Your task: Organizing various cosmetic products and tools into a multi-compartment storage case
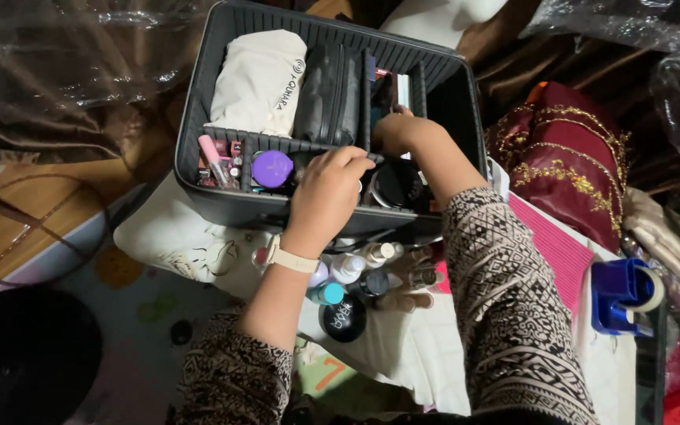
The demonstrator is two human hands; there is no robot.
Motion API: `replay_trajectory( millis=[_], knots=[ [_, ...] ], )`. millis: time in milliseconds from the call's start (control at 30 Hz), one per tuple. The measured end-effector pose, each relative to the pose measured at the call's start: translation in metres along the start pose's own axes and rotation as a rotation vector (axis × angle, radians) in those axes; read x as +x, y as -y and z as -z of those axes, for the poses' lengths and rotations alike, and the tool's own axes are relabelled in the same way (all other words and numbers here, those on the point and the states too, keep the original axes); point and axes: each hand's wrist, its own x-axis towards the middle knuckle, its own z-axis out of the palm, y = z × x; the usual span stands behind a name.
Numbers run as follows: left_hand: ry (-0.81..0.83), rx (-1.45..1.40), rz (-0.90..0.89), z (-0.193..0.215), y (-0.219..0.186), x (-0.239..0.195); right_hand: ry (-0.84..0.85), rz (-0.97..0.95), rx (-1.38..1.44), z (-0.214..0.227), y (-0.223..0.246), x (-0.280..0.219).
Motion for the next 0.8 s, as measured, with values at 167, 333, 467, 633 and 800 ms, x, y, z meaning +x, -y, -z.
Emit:
replay_trajectory(
  millis=[167,333,467,633,800],
  knots=[
    [0.018,0.009,-0.003,0.003,-0.001,0.0,0.217,0.05,-0.542,-0.114,-0.079,0.168],
    [0.018,0.01,-0.01,0.004,-0.003,-0.001,0.217,0.036,-0.597,-0.119,-0.075,0.171],
    [0.035,0.027,-0.01,0.003,-0.003,-0.003,0.104,0.082,-0.572,-0.111,-0.065,0.156],
    [0.043,0.021,-0.009,0.002,-0.002,-0.004,0.031,0.103,-0.639,-0.113,-0.067,0.158],
    [0.058,0.021,0.001,-0.002,0.001,-0.006,-0.075,-0.016,-0.151,-0.119,-0.073,0.158]
  ],
)
